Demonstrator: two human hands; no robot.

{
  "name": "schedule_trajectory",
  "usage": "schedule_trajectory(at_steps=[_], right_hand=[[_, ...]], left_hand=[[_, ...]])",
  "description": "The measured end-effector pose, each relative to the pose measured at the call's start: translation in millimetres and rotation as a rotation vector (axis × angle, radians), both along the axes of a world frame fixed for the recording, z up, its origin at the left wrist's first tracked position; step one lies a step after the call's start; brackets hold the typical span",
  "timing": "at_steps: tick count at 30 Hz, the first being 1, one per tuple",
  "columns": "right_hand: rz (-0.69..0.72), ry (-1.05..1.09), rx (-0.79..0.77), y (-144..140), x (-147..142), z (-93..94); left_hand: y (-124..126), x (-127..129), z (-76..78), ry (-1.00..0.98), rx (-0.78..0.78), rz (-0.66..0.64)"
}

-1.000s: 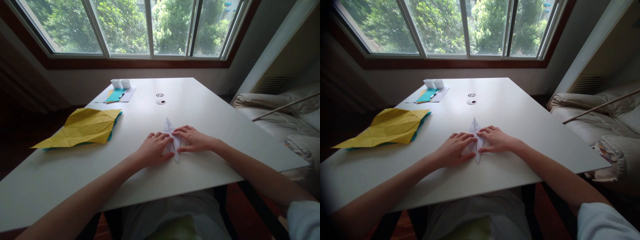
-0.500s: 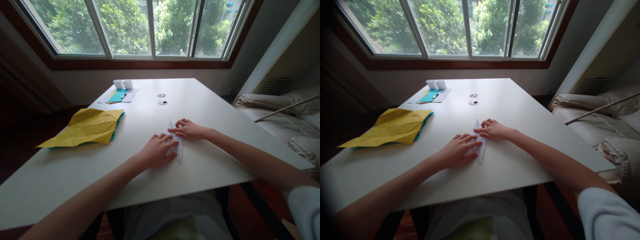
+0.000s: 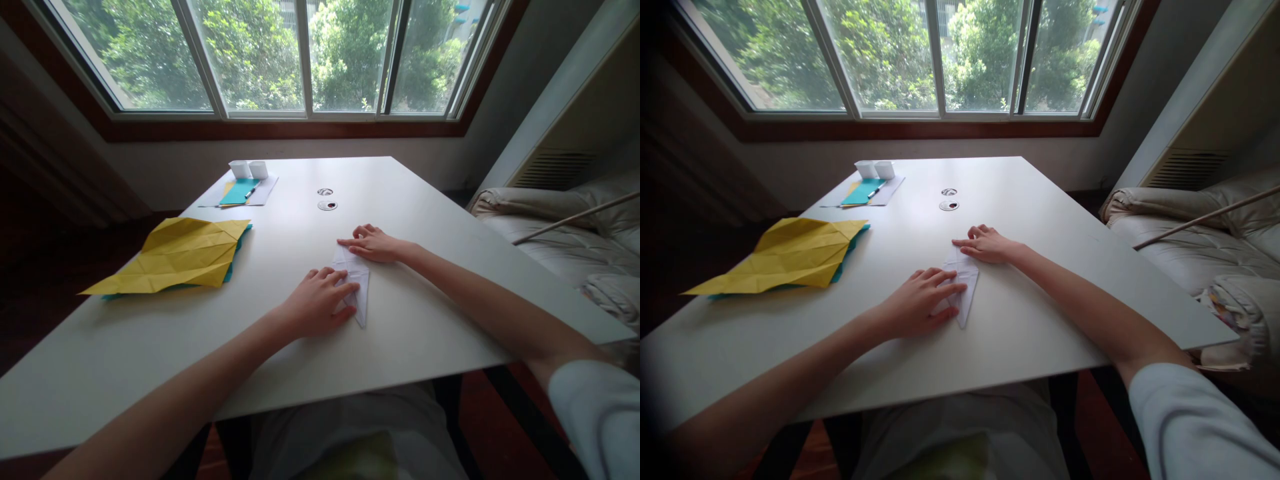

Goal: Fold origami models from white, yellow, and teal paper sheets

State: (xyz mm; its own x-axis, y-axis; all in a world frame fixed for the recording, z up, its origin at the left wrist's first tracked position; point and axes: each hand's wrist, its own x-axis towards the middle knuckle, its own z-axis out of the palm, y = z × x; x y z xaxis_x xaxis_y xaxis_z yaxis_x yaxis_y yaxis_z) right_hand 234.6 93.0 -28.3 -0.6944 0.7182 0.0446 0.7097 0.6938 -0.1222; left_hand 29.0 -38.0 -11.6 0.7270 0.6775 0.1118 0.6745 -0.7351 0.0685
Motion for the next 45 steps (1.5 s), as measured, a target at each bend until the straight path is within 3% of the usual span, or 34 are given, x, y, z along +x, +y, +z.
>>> schedule_trajectory(at_steps=[7, 14, 22, 28, 36, 45], right_hand=[[-0.028, -0.008, 0.079, -5.9, 4.5, 1.5], [-0.096, -0.006, 0.15, -29.1, 26.1, 4.6], [0.067, 0.117, 0.095, -50.0, 28.7, 14.3], [0.217, 0.186, 0.041, -54.2, 16.5, 6.4], [0.221, 0.2, 0.149, -54.2, 12.0, 3.3], [0.103, 0.425, 0.203, -61.0, 6.3, 6.8]], left_hand=[[7.1, -6.8, 5.7, 0.018, -0.023, -0.013], [26.5, -26.4, 7.3, 0.056, -0.071, 0.056], [29.8, -26.8, 2.4, 0.005, 0.019, 0.023], [28.6, -24.5, 1.8, 0.025, 0.084, 0.035], [26.1, -18.2, 0.1, 0.031, 0.154, 0.107], [25.0, -9.3, -6.0, -0.02, 0.215, 0.157]])
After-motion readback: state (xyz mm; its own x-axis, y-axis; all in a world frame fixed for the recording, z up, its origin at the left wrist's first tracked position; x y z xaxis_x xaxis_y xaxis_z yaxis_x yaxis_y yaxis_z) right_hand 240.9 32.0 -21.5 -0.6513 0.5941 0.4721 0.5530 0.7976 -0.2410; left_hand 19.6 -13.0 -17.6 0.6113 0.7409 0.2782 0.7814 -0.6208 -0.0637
